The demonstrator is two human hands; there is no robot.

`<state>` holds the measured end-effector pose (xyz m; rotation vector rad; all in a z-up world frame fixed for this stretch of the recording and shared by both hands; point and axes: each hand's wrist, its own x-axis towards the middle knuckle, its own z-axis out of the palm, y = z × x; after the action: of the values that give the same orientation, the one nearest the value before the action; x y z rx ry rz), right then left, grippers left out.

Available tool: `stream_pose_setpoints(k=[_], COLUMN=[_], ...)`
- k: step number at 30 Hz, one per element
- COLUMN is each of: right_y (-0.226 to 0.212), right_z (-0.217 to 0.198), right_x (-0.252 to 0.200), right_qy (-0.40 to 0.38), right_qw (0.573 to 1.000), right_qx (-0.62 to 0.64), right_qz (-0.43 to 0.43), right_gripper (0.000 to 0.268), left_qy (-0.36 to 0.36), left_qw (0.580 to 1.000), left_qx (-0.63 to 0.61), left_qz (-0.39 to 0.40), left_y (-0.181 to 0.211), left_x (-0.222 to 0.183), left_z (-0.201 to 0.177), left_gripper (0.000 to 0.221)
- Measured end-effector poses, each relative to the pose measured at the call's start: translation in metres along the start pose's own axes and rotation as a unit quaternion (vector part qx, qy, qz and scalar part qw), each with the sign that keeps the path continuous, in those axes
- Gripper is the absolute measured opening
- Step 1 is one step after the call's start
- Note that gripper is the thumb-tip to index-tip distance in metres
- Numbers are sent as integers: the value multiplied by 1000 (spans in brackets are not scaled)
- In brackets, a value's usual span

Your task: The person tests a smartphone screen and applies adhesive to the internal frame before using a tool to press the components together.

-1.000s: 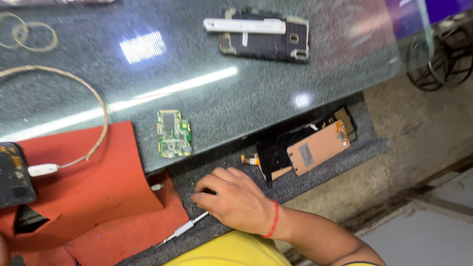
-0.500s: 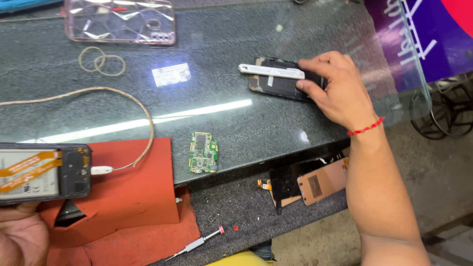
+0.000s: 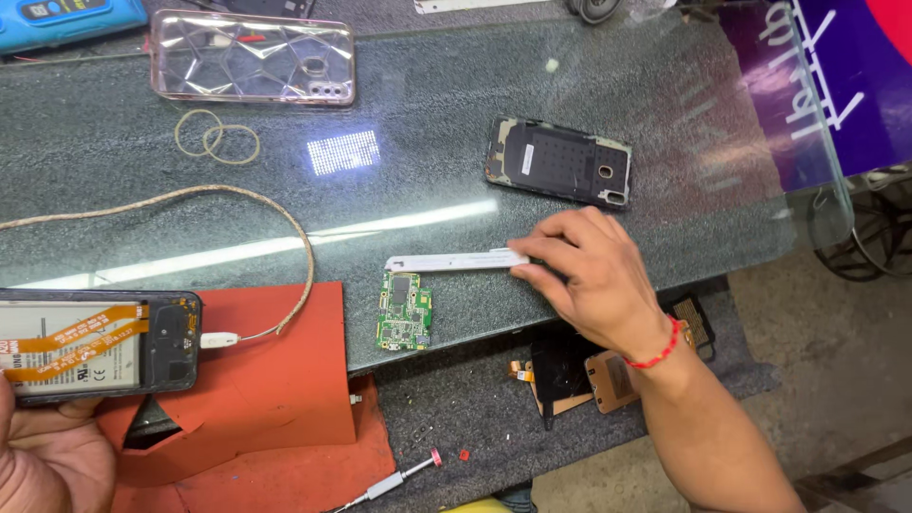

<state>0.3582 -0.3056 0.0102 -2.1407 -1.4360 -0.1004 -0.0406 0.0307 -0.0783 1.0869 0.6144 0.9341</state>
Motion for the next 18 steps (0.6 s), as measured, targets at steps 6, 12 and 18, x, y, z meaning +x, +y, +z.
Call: stream_pose_setpoints(k=[6,12,18], right_y=[38,74,83], right_z=[-45,-51,-53], right_x=[20,28,30], right_qy=[24,-27,92], right_qw=[996,999,989], right_qx=[-53,-20,86], right_qz=[-64,33,84], right_gripper=[55,30,18], left_qy=[0,0,-7], left_qw=[1000,999,1000], left_qx=[-9,-46,-21], left_qz=[-6,0,12], left_y=[6,-4,10], left_x=[1,1,-3], left_z=[5,-2,16], left_gripper=[37,41,35])
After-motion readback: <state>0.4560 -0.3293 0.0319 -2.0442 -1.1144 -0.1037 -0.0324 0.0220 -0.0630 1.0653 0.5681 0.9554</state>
